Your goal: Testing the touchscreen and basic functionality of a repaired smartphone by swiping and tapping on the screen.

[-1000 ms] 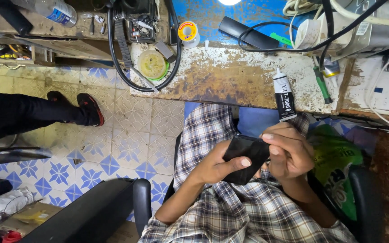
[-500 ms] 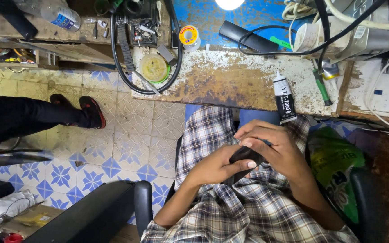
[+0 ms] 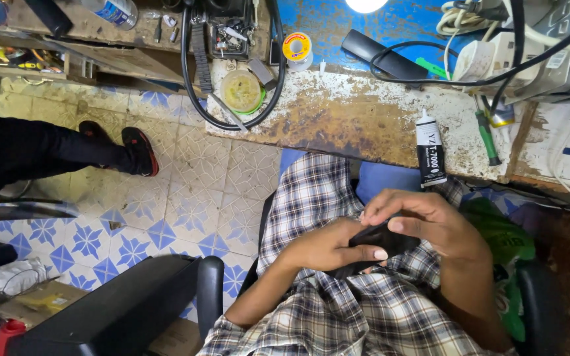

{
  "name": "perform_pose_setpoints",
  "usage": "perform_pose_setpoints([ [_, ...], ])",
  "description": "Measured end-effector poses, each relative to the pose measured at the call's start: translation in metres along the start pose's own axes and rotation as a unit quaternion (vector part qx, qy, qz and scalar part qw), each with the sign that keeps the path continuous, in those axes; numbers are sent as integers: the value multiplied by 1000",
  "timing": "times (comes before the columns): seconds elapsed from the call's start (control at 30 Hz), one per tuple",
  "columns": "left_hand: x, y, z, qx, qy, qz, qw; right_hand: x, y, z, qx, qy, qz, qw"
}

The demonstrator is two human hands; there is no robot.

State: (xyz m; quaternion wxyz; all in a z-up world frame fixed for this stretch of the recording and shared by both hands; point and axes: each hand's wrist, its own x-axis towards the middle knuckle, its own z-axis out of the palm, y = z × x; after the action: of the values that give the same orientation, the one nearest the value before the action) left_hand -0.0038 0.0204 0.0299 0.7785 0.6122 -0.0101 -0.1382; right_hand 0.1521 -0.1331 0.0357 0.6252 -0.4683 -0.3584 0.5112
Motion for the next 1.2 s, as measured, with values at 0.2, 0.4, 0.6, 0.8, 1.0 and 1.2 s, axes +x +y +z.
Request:
perform_pose_setpoints([
  [0.2,2,-12,-1,34,-13,-13,999,4,19,11,-98,19,-2,995],
  [0.4,0,-15,2,-20,3,-43,999,-4,29,7,-143,137,-33,980],
  [0.6,-1,3,-1,-62,3,-70,996,-15,39,0,-283,81,-30,955],
  [0.8,4,-39,-25,-132,47,17,990,-26,47,5,-212,290,-99,928],
  [1.0,-4,-112,-44,-126,184,159,962,-7,47,50,125,595,-146,780],
  [1.2,32,-25,-4,-345,298,369,810,5,64,96,132,438,-95,884],
])
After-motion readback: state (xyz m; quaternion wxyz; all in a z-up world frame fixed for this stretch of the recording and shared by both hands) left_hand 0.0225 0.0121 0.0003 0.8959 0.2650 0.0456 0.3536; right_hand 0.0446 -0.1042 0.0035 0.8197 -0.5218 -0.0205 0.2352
